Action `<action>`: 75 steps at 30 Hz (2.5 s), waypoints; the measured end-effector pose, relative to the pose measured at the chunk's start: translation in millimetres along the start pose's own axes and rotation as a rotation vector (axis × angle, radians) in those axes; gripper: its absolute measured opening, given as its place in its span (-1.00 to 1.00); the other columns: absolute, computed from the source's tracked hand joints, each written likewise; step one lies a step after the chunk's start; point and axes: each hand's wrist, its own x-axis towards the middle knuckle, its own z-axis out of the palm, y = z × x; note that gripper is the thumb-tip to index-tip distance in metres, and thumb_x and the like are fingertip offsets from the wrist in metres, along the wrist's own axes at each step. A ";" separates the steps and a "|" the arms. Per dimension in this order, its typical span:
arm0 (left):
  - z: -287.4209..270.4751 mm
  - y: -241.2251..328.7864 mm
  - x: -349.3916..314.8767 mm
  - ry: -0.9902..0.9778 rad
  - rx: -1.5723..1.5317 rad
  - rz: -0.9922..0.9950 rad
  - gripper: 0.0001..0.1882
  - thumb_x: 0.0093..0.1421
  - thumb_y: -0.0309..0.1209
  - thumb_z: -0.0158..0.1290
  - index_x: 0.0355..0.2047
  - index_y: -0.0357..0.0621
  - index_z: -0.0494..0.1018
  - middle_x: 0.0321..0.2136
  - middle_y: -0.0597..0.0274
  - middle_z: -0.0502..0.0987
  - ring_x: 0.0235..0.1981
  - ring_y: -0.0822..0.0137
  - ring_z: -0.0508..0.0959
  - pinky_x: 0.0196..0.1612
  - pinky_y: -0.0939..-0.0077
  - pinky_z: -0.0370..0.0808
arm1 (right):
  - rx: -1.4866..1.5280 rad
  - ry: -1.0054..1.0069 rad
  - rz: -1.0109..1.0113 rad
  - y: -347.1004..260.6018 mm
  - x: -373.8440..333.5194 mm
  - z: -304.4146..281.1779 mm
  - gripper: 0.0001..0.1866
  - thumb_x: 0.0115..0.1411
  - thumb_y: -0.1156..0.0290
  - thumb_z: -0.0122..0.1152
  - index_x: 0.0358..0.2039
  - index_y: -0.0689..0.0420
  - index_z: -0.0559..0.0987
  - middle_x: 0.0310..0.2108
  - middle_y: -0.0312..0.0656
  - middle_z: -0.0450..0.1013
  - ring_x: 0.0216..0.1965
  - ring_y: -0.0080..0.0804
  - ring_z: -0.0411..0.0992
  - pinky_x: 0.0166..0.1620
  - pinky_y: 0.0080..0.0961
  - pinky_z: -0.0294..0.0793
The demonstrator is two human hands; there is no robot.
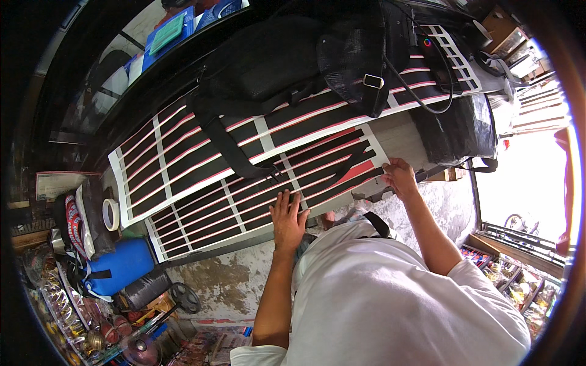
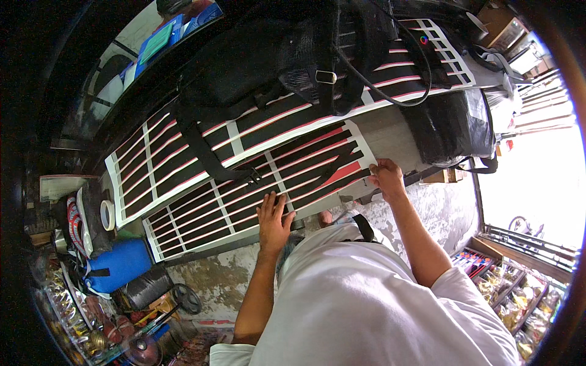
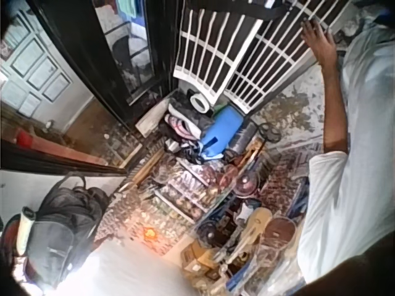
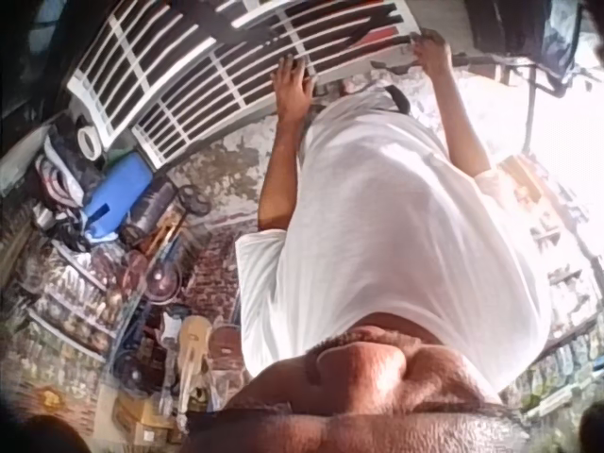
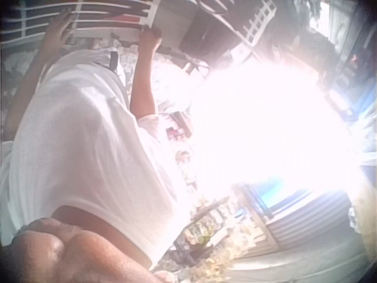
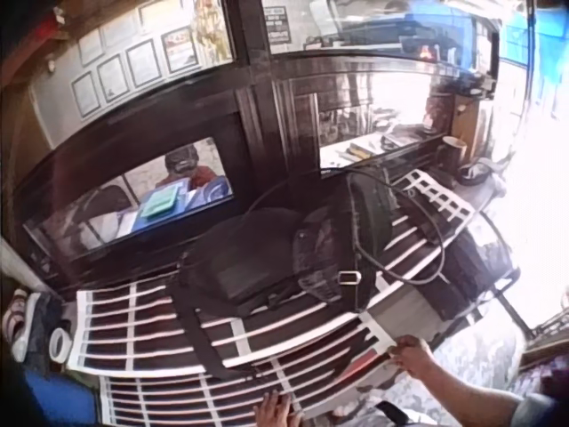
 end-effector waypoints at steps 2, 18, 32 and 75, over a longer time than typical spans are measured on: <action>-3.6 0.5 2.7 -0.028 0.036 0.002 -0.29 0.38 -0.02 0.23 0.46 0.06 0.37 0.46 -0.09 0.31 0.52 -0.17 0.22 0.51 -0.32 0.12 | 0.000 -0.016 -0.005 -4.1 -0.3 -0.3 -0.75 0.37 0.41 0.37 0.02 0.13 0.60 -0.24 -0.35 0.57 -0.36 -0.56 0.51 -0.16 -0.48 0.59; 2.8 -3.1 6.4 0.020 0.217 0.147 -0.56 0.50 -0.20 0.09 0.30 -0.06 0.52 0.37 0.08 0.45 0.48 -0.07 0.31 0.45 -0.40 0.23 | -0.003 -0.029 -0.011 -29.0 -7.9 6.0 -0.74 0.33 0.46 0.37 0.01 0.18 0.61 -0.24 -0.28 0.60 -0.37 -0.56 0.54 -0.18 -0.53 0.60; 31.5 5.3 -6.4 0.040 0.218 0.276 -0.60 0.41 -0.26 0.14 0.16 -0.18 0.60 0.30 0.12 0.54 0.45 0.10 0.38 0.52 -0.32 0.14 | -0.592 0.141 -0.220 38.2 32.2 -30.6 -0.60 0.23 0.47 0.43 0.07 0.25 0.59 -0.23 -0.12 0.63 -0.31 -0.19 0.61 -0.17 -0.30 0.66; -63.9 -148.3 44.0 -0.030 0.150 -0.445 -0.09 0.44 0.17 0.08 0.62 0.07 0.04 0.62 -0.04 0.00 0.63 -0.19 -0.06 0.47 -0.54 0.11 | -1.296 0.019 -0.327 -69.9 139.0 84.0 -0.17 0.34 -0.25 0.14 0.49 -0.07 0.36 0.53 -0.05 0.25 0.47 0.17 0.29 0.42 0.16 0.36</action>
